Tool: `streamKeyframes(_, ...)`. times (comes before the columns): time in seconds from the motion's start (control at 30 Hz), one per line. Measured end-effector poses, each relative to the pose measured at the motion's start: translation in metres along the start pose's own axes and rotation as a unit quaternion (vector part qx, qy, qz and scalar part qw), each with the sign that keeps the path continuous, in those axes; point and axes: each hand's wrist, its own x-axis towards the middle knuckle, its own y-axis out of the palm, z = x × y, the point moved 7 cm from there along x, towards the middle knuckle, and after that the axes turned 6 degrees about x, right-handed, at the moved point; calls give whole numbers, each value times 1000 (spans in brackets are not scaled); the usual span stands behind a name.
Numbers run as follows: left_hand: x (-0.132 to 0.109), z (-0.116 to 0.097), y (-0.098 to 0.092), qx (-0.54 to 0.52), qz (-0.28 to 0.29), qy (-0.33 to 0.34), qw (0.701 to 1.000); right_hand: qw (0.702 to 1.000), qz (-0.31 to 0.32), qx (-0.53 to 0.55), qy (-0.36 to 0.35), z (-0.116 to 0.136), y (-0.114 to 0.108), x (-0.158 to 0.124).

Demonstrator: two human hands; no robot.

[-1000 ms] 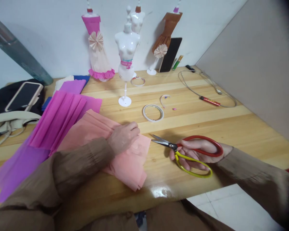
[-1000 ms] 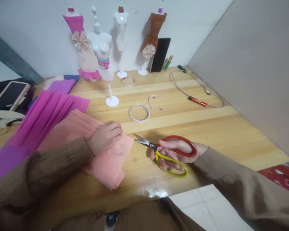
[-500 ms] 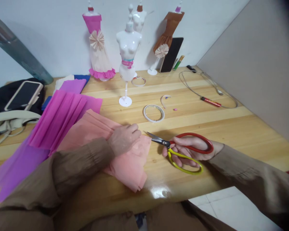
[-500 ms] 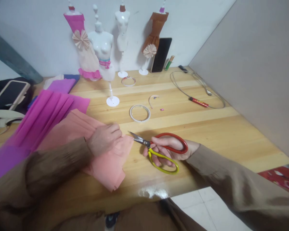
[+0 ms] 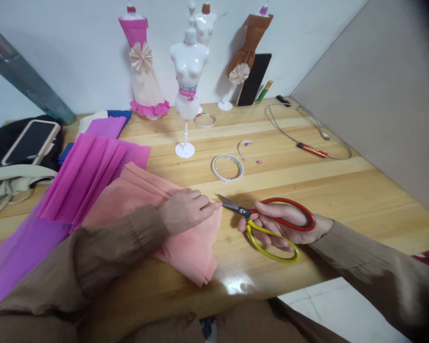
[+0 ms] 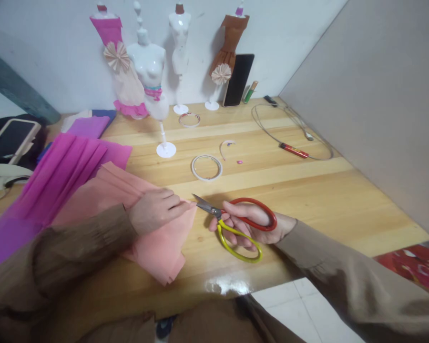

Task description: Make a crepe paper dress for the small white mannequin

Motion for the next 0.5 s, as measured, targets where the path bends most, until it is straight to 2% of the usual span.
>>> streamKeyframes(0.1, 0, -7, -5, 11, -27, 43, 999, 1000, 5, -3, -14, 1, 2, -1)
streamKeyframes(0.17, -1, -12, -4, -3, -23, 71, 997, 1000, 3, -5, -18, 0, 3, -2)
streamKeyframes(0.23, -1, -13, -2, -26, -22, 70, 997, 1000, -3, -9, -19, 0, 3, -3)
streamKeyframes(0.3, 0, -5, -1, -74, -33, 14, 997, 999, -9, -19, -28, 0, 3, -3)
streamKeyframes(0.37, -1, 9, 1, -156, -52, -84, 983, 999, -9, -28, -44, 1, 4, -3)
streamKeyframes(0.43, -3, 24, 6, -248, -61, -183, 949, 998, -2, -34, -61, 1, 6, -3)
streamKeyframes(0.5, -5, 34, 13, -318, -49, -252, 913, 996, 6, -39, -79, 1, 7, -4)
